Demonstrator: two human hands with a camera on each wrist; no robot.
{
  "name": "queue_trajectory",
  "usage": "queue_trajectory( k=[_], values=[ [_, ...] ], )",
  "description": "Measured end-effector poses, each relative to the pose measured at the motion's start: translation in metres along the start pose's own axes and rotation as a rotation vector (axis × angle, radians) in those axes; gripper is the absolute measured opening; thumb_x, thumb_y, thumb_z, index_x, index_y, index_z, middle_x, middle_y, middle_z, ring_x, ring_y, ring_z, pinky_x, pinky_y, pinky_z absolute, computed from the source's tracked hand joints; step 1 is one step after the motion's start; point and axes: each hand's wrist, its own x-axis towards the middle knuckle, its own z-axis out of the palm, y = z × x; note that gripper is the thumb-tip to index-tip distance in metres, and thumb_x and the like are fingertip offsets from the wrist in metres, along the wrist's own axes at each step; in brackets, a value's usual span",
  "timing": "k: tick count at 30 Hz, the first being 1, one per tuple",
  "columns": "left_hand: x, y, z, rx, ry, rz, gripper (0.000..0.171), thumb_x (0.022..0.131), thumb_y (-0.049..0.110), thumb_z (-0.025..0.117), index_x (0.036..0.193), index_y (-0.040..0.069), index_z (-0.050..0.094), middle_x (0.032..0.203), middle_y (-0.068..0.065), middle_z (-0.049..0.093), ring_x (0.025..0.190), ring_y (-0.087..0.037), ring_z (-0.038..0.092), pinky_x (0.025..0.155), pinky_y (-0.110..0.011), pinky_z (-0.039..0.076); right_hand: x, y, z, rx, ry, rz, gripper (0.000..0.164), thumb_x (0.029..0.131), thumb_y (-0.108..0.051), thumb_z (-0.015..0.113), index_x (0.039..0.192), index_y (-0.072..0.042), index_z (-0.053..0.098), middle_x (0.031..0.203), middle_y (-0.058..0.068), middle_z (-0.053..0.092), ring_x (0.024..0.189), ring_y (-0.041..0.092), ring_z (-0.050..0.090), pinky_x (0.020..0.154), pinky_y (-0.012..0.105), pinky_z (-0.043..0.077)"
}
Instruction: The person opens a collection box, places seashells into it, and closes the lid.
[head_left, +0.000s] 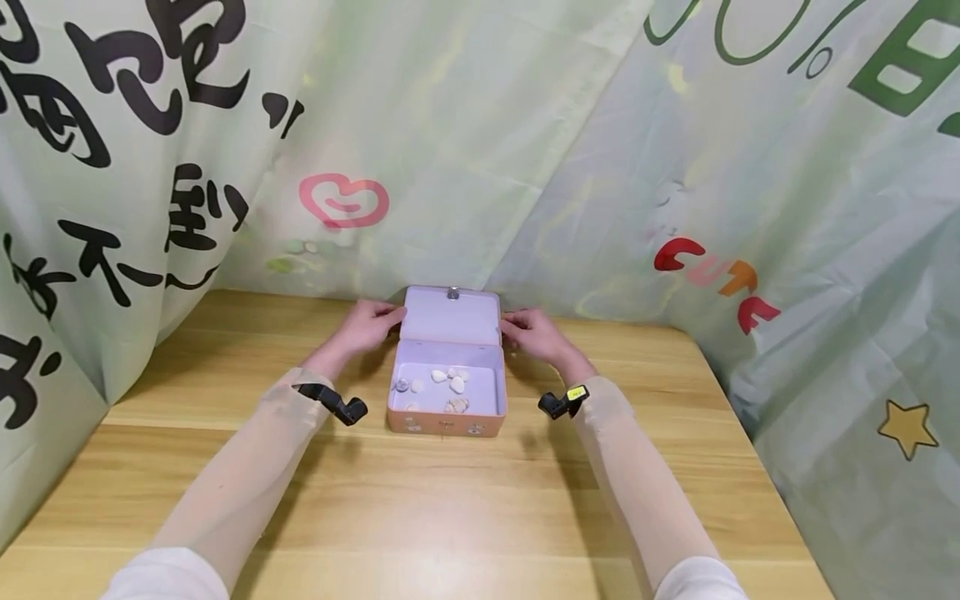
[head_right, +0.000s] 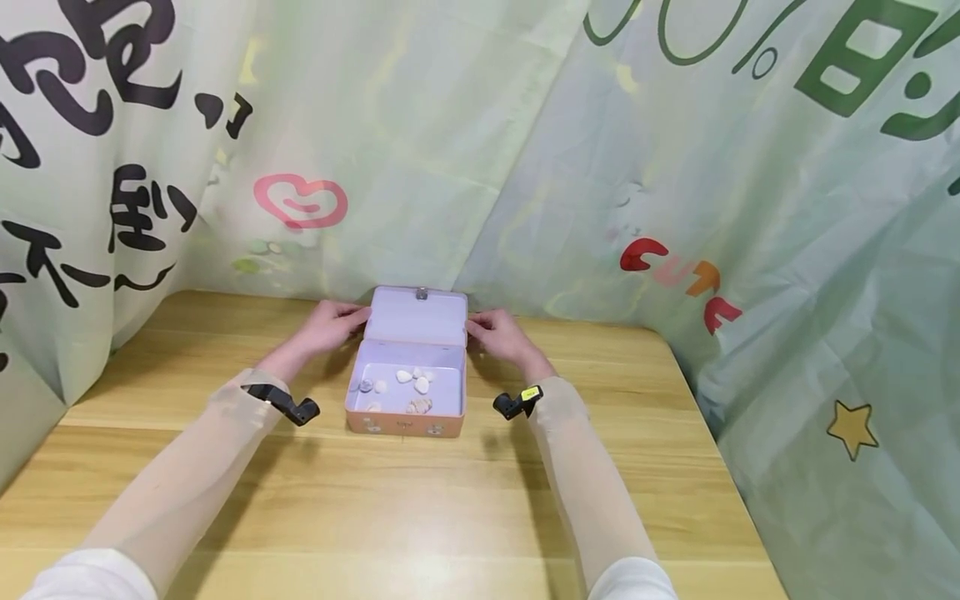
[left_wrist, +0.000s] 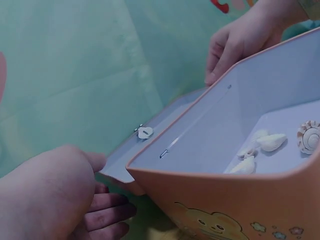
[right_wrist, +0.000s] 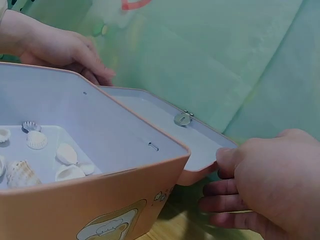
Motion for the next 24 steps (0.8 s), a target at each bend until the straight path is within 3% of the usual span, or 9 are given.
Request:
queue_trajectory(
  k=[4, 10, 13, 18, 24],
  values=[
    [-0.001, 0.004, 0.002, -0.011, -0.019, -0.001, 0.050, 0.112, 0.034, 0.055, 0.140, -0.007, 0.064, 0.130, -0.026, 0.069, 0.114, -0.037, 0.063, 0.095, -0.046, 0.053, -0.001, -0.001, 0.001, -0.006, -0.003, 0.017, 0.031, 0.112, -0.017, 0.054, 0.109, 0.007, 0.073, 0.081, 0.026, 0.064, 0.077, 0.033, 0.060, 0.064, 0.027, 0.048],
    [-0.003, 0.010, -0.001, -0.077, -0.010, -0.032, 0.050, 0.112, 0.035, 0.054, 0.142, -0.004, 0.063, 0.106, -0.022, 0.072, 0.085, -0.041, 0.064, 0.072, -0.044, 0.054, 0.000, -0.004, 0.001, 0.012, 0.033, 0.012, 0.030, 0.111, -0.017, 0.056, 0.114, 0.008, 0.073, 0.090, 0.029, 0.069, 0.083, 0.040, 0.065, 0.066, 0.029, 0.051],
    [-0.004, 0.013, -0.003, -0.076, 0.006, -0.017, 0.049, 0.112, 0.033, 0.055, 0.143, -0.004, 0.062, 0.112, -0.023, 0.073, 0.089, -0.037, 0.066, 0.078, -0.043, 0.056, -0.002, -0.009, 0.000, 0.065, 0.052, 0.019, 0.031, 0.110, -0.014, 0.058, 0.123, 0.012, 0.070, 0.100, 0.029, 0.073, 0.091, 0.045, 0.069, 0.074, 0.035, 0.059],
    [-0.007, 0.020, -0.007, -0.096, 0.025, 0.017, 0.049, 0.111, 0.030, 0.057, 0.143, -0.007, 0.061, 0.131, -0.025, 0.069, 0.115, -0.033, 0.065, 0.099, -0.046, 0.053, -0.003, -0.016, -0.002, 0.119, 0.086, 0.018, 0.032, 0.107, -0.009, 0.062, 0.128, 0.016, 0.066, 0.108, 0.030, 0.074, 0.098, 0.046, 0.071, 0.085, 0.046, 0.062],
    [-0.011, 0.024, -0.010, -0.118, 0.032, 0.053, 0.047, 0.110, 0.026, 0.059, 0.143, -0.009, 0.060, 0.130, -0.027, 0.070, 0.115, -0.038, 0.067, 0.099, -0.053, 0.054, -0.008, -0.019, -0.004, 0.159, 0.115, 0.018, 0.034, 0.106, -0.007, 0.064, 0.130, 0.017, 0.063, 0.115, 0.033, 0.071, 0.104, 0.050, 0.069, 0.094, 0.054, 0.058]
  ],
)
